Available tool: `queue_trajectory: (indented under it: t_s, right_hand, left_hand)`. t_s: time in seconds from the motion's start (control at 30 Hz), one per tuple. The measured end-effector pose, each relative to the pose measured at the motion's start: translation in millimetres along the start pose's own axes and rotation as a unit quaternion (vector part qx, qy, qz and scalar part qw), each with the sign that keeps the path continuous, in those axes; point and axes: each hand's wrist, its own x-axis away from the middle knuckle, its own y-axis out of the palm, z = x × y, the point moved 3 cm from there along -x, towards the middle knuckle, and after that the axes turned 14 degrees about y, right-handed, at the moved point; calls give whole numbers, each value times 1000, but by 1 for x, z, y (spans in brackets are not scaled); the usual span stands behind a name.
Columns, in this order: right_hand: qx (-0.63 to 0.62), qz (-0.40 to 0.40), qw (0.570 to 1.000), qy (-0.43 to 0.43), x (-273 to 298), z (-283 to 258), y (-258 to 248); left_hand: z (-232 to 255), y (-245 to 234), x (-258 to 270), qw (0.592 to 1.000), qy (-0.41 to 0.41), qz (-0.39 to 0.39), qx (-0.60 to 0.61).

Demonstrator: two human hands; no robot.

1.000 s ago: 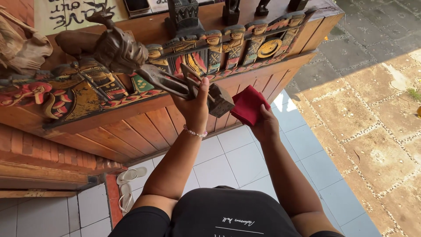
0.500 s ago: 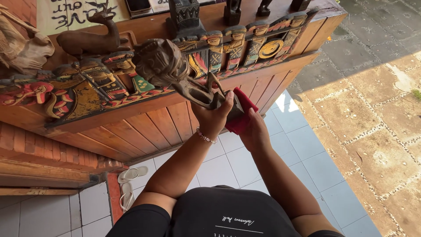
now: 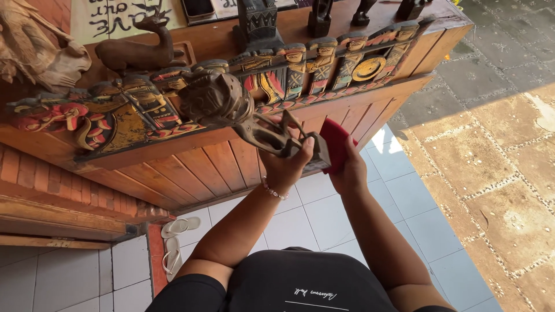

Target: Cleaning and wiping down wooden statues with a cloth.

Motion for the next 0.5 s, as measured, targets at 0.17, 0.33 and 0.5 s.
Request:
queue_trajectory:
  t_s: [0.17,0.33,0.5]
  right_hand:
    - [-70,-25,997,23,21,0,31]
    - [-63,-4,992,105,22,10,32]
    - [-60,-58,995,57,8,19,25]
  left_hand:
    - [-30,-6,25,994,-77,-26,76]
    - [-27,-13,21,997,-71,-4,-24]
    - [-12,-3,34,992,-100,-24,79]
